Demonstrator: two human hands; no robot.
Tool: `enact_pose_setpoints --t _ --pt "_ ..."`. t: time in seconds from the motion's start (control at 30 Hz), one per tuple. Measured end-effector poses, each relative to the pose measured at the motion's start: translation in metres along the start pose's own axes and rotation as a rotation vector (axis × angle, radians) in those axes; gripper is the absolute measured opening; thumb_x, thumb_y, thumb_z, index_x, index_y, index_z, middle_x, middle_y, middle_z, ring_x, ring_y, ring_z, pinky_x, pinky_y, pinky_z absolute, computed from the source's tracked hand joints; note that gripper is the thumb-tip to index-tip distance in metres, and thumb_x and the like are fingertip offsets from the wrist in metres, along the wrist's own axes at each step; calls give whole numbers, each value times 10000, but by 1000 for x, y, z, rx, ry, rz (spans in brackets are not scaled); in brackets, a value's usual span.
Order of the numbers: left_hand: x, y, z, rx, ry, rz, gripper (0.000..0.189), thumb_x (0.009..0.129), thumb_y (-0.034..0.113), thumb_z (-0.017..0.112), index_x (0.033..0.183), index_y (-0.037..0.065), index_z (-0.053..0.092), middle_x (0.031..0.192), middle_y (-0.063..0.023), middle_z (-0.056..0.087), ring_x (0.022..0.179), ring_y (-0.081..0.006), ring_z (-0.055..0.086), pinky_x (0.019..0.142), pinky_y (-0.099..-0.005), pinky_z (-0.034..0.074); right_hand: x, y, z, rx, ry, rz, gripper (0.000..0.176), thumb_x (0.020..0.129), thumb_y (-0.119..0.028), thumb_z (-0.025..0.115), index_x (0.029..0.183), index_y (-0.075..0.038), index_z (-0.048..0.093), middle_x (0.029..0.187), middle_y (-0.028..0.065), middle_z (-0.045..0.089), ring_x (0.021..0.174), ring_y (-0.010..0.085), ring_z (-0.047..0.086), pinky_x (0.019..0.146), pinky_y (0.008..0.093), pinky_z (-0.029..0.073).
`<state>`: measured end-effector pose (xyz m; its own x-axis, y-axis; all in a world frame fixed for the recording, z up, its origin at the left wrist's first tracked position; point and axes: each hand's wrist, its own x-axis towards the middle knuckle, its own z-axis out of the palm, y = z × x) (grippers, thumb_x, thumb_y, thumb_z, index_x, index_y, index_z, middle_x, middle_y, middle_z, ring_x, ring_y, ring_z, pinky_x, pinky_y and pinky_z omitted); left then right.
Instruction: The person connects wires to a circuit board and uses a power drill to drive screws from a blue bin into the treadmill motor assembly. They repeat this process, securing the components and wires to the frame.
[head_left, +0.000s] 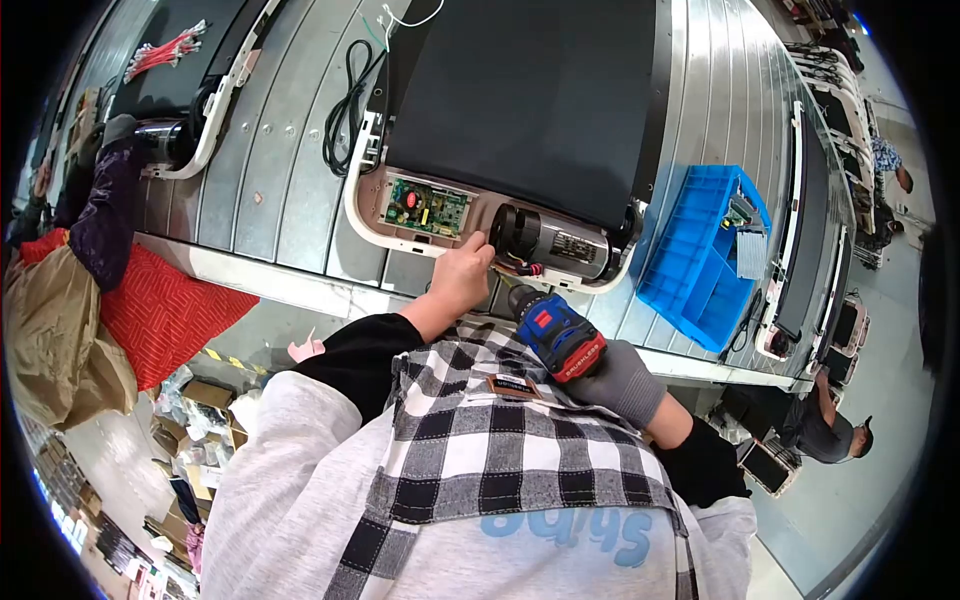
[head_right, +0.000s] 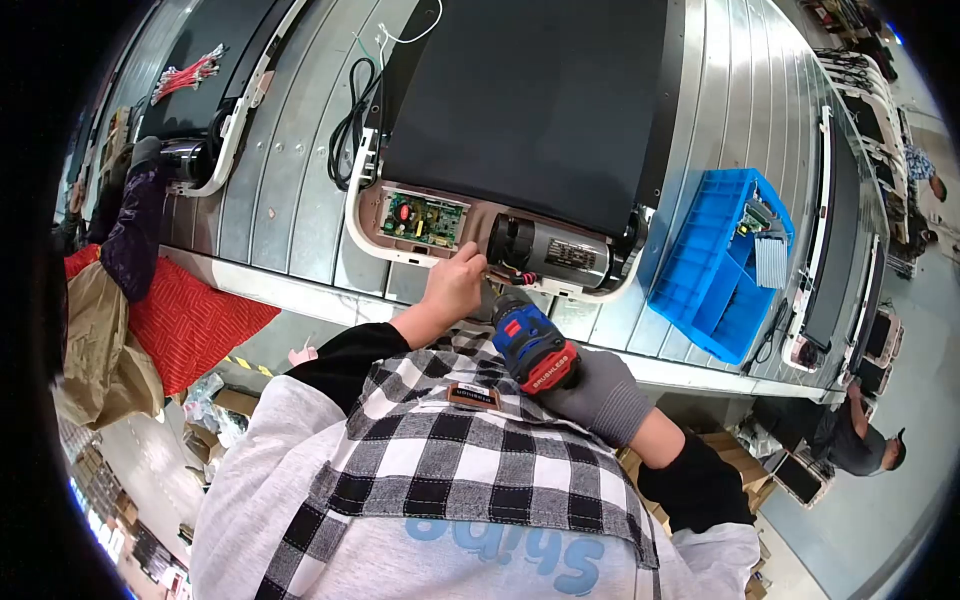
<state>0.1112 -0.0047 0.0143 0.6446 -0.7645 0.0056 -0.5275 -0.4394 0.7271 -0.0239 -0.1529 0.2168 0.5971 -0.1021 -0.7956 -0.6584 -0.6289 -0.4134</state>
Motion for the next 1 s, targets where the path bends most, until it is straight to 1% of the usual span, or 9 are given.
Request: enact_pose_setpoints --t 0.13,0.27,0.4,0.47,0.5,0.6,0.8,0.9,1.0 --pt "1 -6 4 -35 -37 -11 40 746 14 538 773 42 530 845 -118 514 623 -389 549 541 -485 438 8 -15 -13 -59 -75 67 487 711 -479 641 1023 -107 597 839 167 652 805 355 619 731 401 497" --pt "1 -11 2 -86 -77 10 63 743 -12 546 791 24 529 862 -125 510 671 -376 559 558 -462 446 13 -18 -13 -189 -166 95 641 680 -474 655 1164 -91 480 806 195 640 776 356 625 719 412 498" --pt "3 -7 -5 -109 -105 19 110 681 -54 507 764 16 492 848 -132 475 666 -366 555 554 -459 449 18 -32 -21 -268 -246 111 586 657 -406 691 1093 -77 479 826 192 635 779 361 625 713 438 498" --pt "3 -5 -7 -142 -105 1 114 721 -49 503 808 24 512 867 -132 496 684 -377 558 561 -467 441 22 -34 -24 -320 -304 100 576 650 -385 702 1072 -62 479 822 191 633 784 363 624 711 448 497" --pt "3 -4 -8 -157 -104 -6 118 741 -47 501 830 27 522 877 -133 506 694 -382 559 565 -470 437 24 -35 -23 -311 -301 100 568 646 -375 706 1039 -36 475 822 192 628 797 363 623 703 455 499" --pt "6 -1 -12 -155 -123 -9 129 685 -74 486 781 12 490 848 -139 467 680 -376 548 571 -461 448 25 -34 -21 -314 -263 86 563 649 -379 704 1016 -21 473 824 196 628 795 365 624 692 457 502" --pt "7 -2 -13 -174 -147 -16 134 681 -67 495 789 12 492 863 -136 474 683 -377 551 572 -469 447 30 -47 -34 -333 -362 118 564 650 -378 701 1016 -13 473 840 197 635 787 369 627 689 457 502" --pt "6 -2 -13 -165 -145 -22 135 681 -64 496 791 14 494 873 -134 477 681 -376 552 572 -470 448 29 -45 -29 -319 -323 121 569 652 -375 697 1022 -5 473 850 199 636 797 367 628 691 455 503" --pt "6 -3 -14 -173 -149 -17 136 680 -63 497 791 17 494 877 -133 477 679 -375 552 573 -469 450 32 -50 -34 -339 -371 126 578 654 -380 694 1029 -1 471 847 198 637 800 368 628 691 456 503"
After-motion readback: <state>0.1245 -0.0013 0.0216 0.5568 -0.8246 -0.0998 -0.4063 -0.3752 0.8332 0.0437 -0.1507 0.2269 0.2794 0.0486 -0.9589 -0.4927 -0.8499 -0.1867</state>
